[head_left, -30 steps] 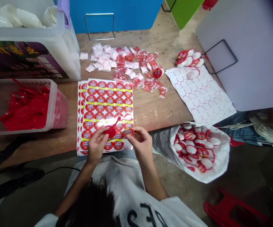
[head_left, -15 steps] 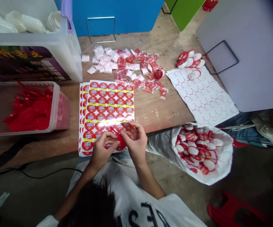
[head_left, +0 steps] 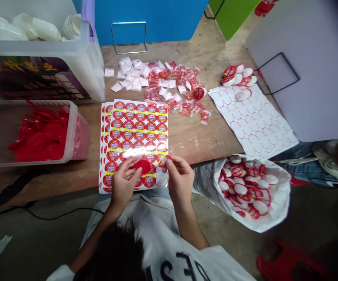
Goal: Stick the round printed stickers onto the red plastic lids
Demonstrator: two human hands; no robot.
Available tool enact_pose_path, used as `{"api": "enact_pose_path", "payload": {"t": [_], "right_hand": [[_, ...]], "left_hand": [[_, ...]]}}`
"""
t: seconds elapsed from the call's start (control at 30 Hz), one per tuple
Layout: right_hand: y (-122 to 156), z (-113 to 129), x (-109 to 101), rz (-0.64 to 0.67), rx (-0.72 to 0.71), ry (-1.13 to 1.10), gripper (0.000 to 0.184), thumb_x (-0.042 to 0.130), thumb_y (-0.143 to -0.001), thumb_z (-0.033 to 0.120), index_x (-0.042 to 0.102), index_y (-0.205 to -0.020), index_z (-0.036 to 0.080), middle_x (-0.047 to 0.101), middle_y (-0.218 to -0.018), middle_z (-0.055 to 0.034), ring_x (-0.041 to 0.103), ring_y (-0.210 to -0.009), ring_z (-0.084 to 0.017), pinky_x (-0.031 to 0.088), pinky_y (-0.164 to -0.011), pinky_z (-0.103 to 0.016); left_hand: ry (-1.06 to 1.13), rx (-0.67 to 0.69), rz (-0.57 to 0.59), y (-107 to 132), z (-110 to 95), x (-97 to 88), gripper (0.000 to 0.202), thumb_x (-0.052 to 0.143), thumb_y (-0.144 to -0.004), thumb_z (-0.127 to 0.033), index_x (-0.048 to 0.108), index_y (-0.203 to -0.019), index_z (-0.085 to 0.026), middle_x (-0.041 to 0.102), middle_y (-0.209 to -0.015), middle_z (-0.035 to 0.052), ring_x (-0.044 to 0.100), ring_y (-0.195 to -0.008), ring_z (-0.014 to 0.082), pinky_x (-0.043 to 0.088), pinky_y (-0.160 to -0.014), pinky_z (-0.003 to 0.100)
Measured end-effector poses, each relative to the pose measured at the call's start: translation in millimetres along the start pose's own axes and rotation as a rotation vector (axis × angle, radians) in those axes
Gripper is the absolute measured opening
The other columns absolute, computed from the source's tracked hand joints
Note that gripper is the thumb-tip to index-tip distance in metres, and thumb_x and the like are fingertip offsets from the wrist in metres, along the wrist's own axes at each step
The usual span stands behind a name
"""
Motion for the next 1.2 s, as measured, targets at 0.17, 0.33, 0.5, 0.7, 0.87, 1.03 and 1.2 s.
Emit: {"api": "enact_pose_path", "payload": {"t": [0.17, 0.33, 0.5, 0.7, 0.87, 1.03, 1.2], "right_hand": [[13.4, 3.8, 8.6, 0.090, 0.081, 0.056, 0.018, 0.074, -0.072, 0.028, 0.074, -0.089, 0.021, 0.071, -0.067, 0.0014, 0.060, -0.052, -0.011, 0.051, -0.051, -0.024], [20.9, 4.2, 20.1, -0.007, 0.068, 0.115, 0.021, 0.076, -0.069, 0.030, 0.071, -0.085, 0.018, 0.073, -0.070, -0.0017, 0.065, -0.058, -0.014, 0.055, -0.052, -0.025], [21.9, 5.6, 17.9, -0.028, -0.107, 0.312, 0.015, 0.072, -0.073, 0.028, 0.071, -0.085, 0.018, 0.074, -0.075, -0.0025, 0.066, -0.063, -0.014, 0.056, -0.060, -0.027], [22.8, 8.2, 16.5, -0.006, -0.176, 0.386, 0.012, 0.069, -0.077, 0.025, 0.070, -0.086, 0.019, 0.073, -0.075, -0.0018, 0.065, -0.060, -0.014, 0.055, -0.059, -0.027], [24.1, 9.0, 17.8, -0.001, -0.174, 0.393, 0.011, 0.070, -0.076, 0.025, 0.070, -0.086, 0.019, 0.073, -0.074, -0.0016, 0.065, -0.061, -0.014, 0.055, -0.058, -0.026], [24.3, 9.7, 18.3, -0.004, -0.151, 0.389, 0.012, 0.069, -0.076, 0.025, 0.070, -0.086, 0.018, 0.073, -0.073, -0.0014, 0.065, -0.061, -0.013, 0.055, -0.058, -0.025], [23.6, 8.4, 18.1, -0.005, -0.169, 0.410, 0.012, 0.069, -0.076, 0.024, 0.070, -0.086, 0.018, 0.073, -0.074, -0.0016, 0.066, -0.062, -0.013, 0.055, -0.059, -0.025]], "left_hand": [[0.039, 0.030, -0.009, 3.7, -5.1, 5.5, 0.044, 0.063, -0.081, -0.034, 0.059, -0.118, -0.010, 0.063, -0.124, 0.0157, 0.063, -0.110, 0.0212, 0.055, -0.090, 0.030], [0.023, 0.087, -0.012, 11.0, -8.8, 12.9, 0.038, 0.060, -0.082, -0.030, 0.062, -0.114, -0.009, 0.067, -0.118, 0.0145, 0.065, -0.106, 0.0213, 0.056, -0.092, 0.030], [0.092, 0.018, 0.016, 15.8, -9.2, 16.6, 0.042, 0.063, -0.081, -0.035, 0.063, -0.115, -0.008, 0.066, -0.118, 0.0154, 0.065, -0.107, 0.0233, 0.056, -0.092, 0.032], [0.142, -0.003, 0.029, 16.8, -10.8, 17.1, 0.044, 0.065, -0.081, -0.035, 0.063, -0.115, -0.007, 0.065, -0.120, 0.0159, 0.064, -0.109, 0.0237, 0.052, -0.098, 0.035], [0.109, 0.005, 0.012, 17.2, -12.4, 17.6, 0.042, 0.065, -0.080, -0.034, 0.064, -0.113, -0.008, 0.066, -0.118, 0.0154, 0.065, -0.107, 0.0237, 0.053, -0.096, 0.034], [0.086, 0.037, 0.002, 17.9, -11.9, 17.4, 0.041, 0.064, -0.081, -0.031, 0.064, -0.114, -0.007, 0.067, -0.117, 0.0153, 0.066, -0.105, 0.0224, 0.054, -0.095, 0.031], [0.062, 0.098, 0.009, 19.3, -13.7, 17.4, 0.039, 0.065, -0.081, -0.028, 0.064, -0.113, -0.006, 0.069, -0.112, 0.0141, 0.068, -0.099, 0.0193, 0.056, -0.088, 0.024]]}}
Point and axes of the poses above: each hand's wrist, its own y-axis away from the middle knuckle, its own x-axis out of the palm, z = x × y, the point moved 1 cm from there along -y, towards the middle knuckle
